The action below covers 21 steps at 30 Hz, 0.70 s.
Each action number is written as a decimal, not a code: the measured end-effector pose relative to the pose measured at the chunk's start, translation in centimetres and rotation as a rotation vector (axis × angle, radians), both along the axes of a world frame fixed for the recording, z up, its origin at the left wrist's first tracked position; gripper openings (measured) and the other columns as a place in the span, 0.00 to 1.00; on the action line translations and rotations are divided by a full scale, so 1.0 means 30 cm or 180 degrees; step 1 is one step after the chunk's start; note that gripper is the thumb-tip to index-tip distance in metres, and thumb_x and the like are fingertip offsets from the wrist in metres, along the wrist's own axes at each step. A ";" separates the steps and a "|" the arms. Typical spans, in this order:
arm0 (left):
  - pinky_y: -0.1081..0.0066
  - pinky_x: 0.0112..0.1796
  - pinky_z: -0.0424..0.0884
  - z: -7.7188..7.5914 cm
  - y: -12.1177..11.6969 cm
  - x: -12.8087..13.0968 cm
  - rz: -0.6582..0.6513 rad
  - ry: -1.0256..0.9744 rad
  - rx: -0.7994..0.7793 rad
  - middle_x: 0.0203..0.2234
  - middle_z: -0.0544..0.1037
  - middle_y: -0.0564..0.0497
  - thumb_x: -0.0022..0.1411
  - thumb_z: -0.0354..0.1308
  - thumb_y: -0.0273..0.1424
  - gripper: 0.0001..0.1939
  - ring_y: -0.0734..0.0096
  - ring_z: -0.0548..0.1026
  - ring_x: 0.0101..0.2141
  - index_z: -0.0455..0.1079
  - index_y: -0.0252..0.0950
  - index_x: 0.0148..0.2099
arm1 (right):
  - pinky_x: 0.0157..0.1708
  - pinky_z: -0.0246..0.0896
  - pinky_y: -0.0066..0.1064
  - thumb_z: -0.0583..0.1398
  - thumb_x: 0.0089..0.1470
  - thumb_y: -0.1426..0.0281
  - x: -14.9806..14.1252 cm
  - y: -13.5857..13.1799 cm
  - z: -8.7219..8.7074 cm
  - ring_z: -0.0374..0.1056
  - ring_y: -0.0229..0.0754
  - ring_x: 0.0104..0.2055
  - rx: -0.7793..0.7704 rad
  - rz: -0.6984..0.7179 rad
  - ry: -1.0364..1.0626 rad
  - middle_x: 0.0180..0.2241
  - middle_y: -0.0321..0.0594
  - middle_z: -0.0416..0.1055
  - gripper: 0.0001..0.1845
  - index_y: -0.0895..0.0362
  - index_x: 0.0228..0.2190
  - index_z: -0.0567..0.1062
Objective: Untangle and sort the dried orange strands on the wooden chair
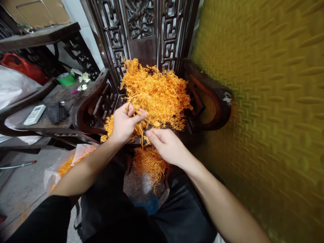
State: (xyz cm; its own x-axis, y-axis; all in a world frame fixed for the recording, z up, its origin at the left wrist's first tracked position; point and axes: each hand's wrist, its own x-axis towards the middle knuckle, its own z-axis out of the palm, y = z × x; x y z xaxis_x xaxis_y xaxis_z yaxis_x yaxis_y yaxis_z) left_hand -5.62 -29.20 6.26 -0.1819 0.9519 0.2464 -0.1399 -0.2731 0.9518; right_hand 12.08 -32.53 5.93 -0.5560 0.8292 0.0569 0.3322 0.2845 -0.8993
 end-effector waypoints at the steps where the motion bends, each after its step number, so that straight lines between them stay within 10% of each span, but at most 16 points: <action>1: 0.72 0.31 0.66 -0.001 0.021 -0.023 0.0131 -0.0041 0.0064 0.21 0.64 0.58 0.48 0.71 0.25 0.28 0.73 0.74 0.31 0.49 0.39 0.26 | 0.22 0.44 0.29 0.53 0.67 0.51 0.006 -0.006 -0.001 0.48 0.33 0.21 -0.0080 0.0087 0.0056 0.20 0.30 0.52 0.28 0.54 0.21 0.59; 9: 0.74 0.25 0.62 -0.039 0.058 -0.094 -0.0202 -0.0050 -0.0294 0.21 0.65 0.58 0.47 0.74 0.28 0.28 0.76 0.70 0.26 0.50 0.39 0.27 | 0.17 0.42 0.23 0.61 0.64 0.54 0.076 0.034 -0.060 0.47 0.31 0.20 -0.1733 -0.0033 0.1766 0.22 0.29 0.56 0.20 0.55 0.30 0.65; 17: 0.74 0.24 0.62 -0.051 0.053 -0.052 -0.0523 0.0173 -0.0403 0.17 0.61 0.61 0.46 0.64 0.19 0.20 0.79 0.68 0.20 0.53 0.39 0.25 | 0.15 0.52 0.17 0.61 0.59 0.77 0.080 0.200 -0.154 0.59 0.30 0.22 -0.2886 -0.1073 0.2832 0.29 0.40 0.70 0.02 0.59 0.34 0.72; 21: 0.74 0.22 0.61 -0.080 0.077 -0.047 -0.0536 0.0172 -0.0546 0.16 0.60 0.62 0.46 0.63 0.18 0.20 0.80 0.66 0.19 0.52 0.39 0.25 | 0.14 0.59 0.19 0.56 0.56 0.78 0.062 0.278 -0.210 0.63 0.33 0.22 -0.3059 -0.1240 0.2939 0.25 0.36 0.67 0.11 0.59 0.41 0.73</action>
State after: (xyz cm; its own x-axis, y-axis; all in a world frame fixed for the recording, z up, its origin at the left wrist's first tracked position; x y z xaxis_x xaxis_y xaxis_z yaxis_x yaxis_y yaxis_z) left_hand -7.02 -26.88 3.85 -0.0082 0.9965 0.0836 -0.1174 -0.0840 0.9895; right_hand 13.94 -24.18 -0.37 -0.3562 0.8436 -0.4018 -0.5693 -0.5369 -0.6226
